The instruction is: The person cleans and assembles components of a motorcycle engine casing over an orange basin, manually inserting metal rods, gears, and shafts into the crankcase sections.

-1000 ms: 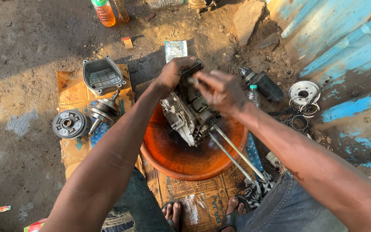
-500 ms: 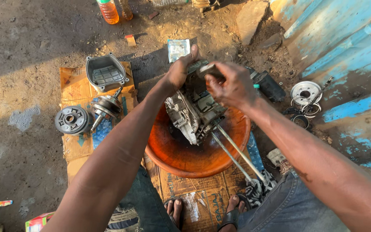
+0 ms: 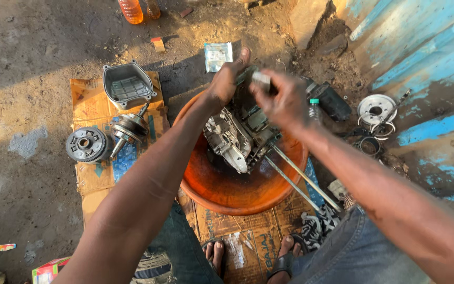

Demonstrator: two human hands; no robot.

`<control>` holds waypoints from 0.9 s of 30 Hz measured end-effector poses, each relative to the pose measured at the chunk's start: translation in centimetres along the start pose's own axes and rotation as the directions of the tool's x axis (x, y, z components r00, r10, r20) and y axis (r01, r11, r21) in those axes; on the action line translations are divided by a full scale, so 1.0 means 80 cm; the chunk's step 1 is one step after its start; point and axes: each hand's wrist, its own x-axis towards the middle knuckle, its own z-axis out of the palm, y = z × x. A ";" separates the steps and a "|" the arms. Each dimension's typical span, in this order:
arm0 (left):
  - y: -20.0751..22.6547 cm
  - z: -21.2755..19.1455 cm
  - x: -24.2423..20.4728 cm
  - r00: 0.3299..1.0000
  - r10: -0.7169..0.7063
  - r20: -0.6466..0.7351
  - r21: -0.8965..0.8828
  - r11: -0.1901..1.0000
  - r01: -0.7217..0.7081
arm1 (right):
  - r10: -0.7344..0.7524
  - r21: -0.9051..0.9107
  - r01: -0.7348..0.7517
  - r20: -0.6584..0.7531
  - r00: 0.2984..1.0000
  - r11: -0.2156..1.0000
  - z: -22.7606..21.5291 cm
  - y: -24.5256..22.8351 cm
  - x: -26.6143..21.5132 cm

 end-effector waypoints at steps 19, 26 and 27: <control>0.003 -0.004 0.016 0.992 -0.103 -0.069 -0.011 0.995 0.103 | -0.156 -0.008 0.163 0.250 0.956 0.987 0.015 -0.020 0.006; 0.001 -0.006 0.009 0.995 -0.079 -0.056 0.045 0.996 0.081 | -0.320 -0.232 0.360 0.192 0.928 0.904 0.009 -0.021 0.006; -0.003 -0.004 0.007 0.991 -0.128 -0.038 -0.026 0.992 0.127 | -0.411 -0.324 0.472 0.240 0.879 0.820 0.010 -0.028 0.000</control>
